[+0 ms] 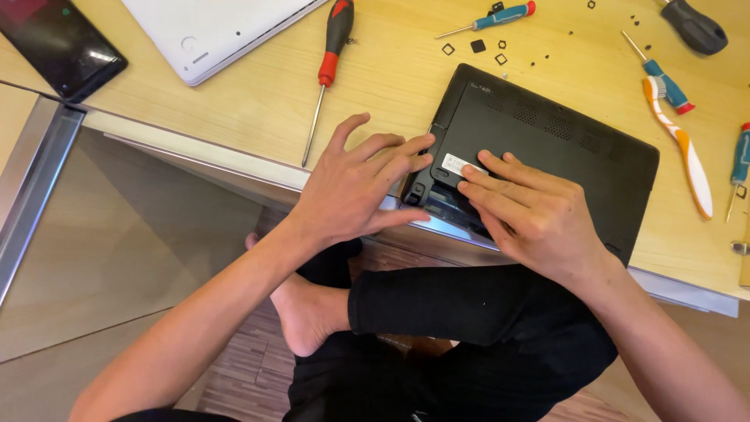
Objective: Cleaning internal laptop components with a toothbrush and reassembling the laptop case.
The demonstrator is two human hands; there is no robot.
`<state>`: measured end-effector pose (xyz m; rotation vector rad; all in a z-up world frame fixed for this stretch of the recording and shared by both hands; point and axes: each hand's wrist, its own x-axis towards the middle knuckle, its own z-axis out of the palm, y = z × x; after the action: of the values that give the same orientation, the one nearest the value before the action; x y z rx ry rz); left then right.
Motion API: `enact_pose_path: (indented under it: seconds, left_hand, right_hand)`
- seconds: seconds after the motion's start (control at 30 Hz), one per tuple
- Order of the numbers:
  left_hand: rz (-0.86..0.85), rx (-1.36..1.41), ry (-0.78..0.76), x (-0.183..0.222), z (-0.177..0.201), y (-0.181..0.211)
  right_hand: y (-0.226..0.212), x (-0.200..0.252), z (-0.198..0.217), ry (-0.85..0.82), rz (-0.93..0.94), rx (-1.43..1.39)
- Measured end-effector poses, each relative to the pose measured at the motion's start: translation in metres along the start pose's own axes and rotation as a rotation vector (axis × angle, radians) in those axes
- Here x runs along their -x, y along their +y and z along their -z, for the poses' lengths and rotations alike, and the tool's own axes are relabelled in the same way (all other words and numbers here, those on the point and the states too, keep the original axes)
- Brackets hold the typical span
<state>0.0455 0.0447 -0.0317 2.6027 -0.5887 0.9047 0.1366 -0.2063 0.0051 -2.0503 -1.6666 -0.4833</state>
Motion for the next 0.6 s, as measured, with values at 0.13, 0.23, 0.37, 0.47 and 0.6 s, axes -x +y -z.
enact_pose_path:
  seconds: [0.13,0.23,0.37,0.47,0.6]
  left_hand:
    - [-0.063,-0.089,-0.110,0.004,0.005,0.000]
    - [-0.033,-0.143,-0.139,0.010,0.002,0.011]
    - [0.152,-0.023,-0.117,0.011,0.000,0.041]
    - [0.370,0.464,-0.060,0.011,0.005,0.071]
    - [0.698,0.830,0.303,0.035,0.000,0.147]
  right_hand:
    - [-0.013,-0.002,0.004,-0.056,0.005,0.057]
    - [-0.027,-0.006,-0.002,-0.213,0.003,0.243]
    - [-0.030,-0.004,-0.010,-0.323,-0.078,0.476]
    - [-0.027,0.005,-0.001,-0.281,-0.086,0.322]
    - [-0.040,0.029,0.013,-0.207,-0.080,0.208]
